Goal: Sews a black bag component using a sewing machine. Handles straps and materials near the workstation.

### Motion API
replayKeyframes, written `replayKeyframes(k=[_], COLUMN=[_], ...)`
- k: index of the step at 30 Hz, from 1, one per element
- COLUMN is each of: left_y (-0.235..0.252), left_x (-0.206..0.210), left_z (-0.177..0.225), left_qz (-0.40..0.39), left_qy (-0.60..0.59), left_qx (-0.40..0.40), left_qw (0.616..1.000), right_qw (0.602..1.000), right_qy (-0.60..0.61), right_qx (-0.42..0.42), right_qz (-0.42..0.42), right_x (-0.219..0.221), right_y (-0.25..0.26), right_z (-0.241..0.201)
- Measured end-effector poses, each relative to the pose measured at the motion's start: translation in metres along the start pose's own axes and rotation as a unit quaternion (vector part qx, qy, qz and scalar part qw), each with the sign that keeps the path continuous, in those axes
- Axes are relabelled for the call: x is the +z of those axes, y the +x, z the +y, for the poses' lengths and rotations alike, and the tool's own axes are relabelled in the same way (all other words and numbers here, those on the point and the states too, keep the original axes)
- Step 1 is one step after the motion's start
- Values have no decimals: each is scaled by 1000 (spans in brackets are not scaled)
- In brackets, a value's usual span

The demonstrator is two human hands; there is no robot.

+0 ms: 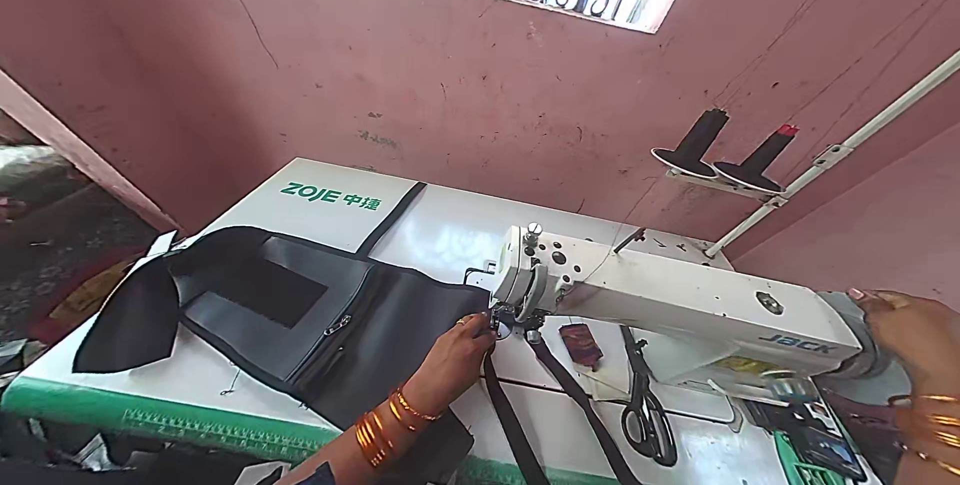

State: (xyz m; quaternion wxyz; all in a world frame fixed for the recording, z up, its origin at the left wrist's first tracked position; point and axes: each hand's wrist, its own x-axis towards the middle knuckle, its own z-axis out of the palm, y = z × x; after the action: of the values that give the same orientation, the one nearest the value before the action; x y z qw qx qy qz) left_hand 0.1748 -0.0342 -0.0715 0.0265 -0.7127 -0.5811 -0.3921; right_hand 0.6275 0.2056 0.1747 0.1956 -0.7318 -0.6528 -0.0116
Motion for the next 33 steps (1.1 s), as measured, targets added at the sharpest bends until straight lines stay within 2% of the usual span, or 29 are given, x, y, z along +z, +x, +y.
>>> replayKeyframes(k=[3,5,7,8,10,11,13,15,17,18,19,20,21,23,25,26,27,30,33], left_y=[2,7,8,7,11,12,19,27,24,17,7,-9,-28,-59,-86,-95,-101,-105,-104], left_x=[-2,-6,-7,-7,-9,-14,-34,-59,-88,-104,-119,-130,-136,-144,-139,-134,-131,-129,-129], left_z=[-3,-6,-6,-6,-10,-9,-11,-21,-49,-70,-91,-108,-120,-122,-102,-92,-85,-81,-78], left_qz=[-1,-25,-37,-42,-57,-89,-142,-92,-42,-53,-84,-119,-136,-122,-90,-71,-58,-28,-35], left_qy=[-18,-32,-45,-48,-65,-91,-155,-142,-38,25,76,109,126,142,154,161,165,171,164], left_qx=[1,-9,-16,-16,-18,-32,-55,-73,-129,-169,-210,-251,-276,-281,-283,-285,-288,-285,-301], left_qw=[1000,999,998,998,996,991,976,983,990,984,971,954,943,941,942,942,941,943,939], right_qw=[990,949,908,899,893,893,885,878,873,871,870,866,874,916,919,919,924,956,960], right_qy=[67,230,335,347,312,273,229,250,278,233,146,51,10,104,161,178,178,88,-27], right_qx=[-2,-3,-17,-9,-16,-43,-160,-306,-395,-430,-441,-410,-363,-236,-117,-87,-103,-234,-164], right_qz=[127,217,252,268,324,355,372,269,65,-51,-168,-282,-323,-306,-339,-340,-323,-155,-227], right_x=[14,54,105,120,115,102,83,83,116,130,138,141,145,146,119,113,120,167,152], right_y=[-46,-90,-120,-130,-133,-137,-154,-186,-231,-248,-253,-244,-228,-204,-201,-200,-200,-206,-222], right_z=[13,32,58,67,64,57,32,-24,-92,-125,-157,-188,-211,-219,-220,-225,-226,-211,-183])
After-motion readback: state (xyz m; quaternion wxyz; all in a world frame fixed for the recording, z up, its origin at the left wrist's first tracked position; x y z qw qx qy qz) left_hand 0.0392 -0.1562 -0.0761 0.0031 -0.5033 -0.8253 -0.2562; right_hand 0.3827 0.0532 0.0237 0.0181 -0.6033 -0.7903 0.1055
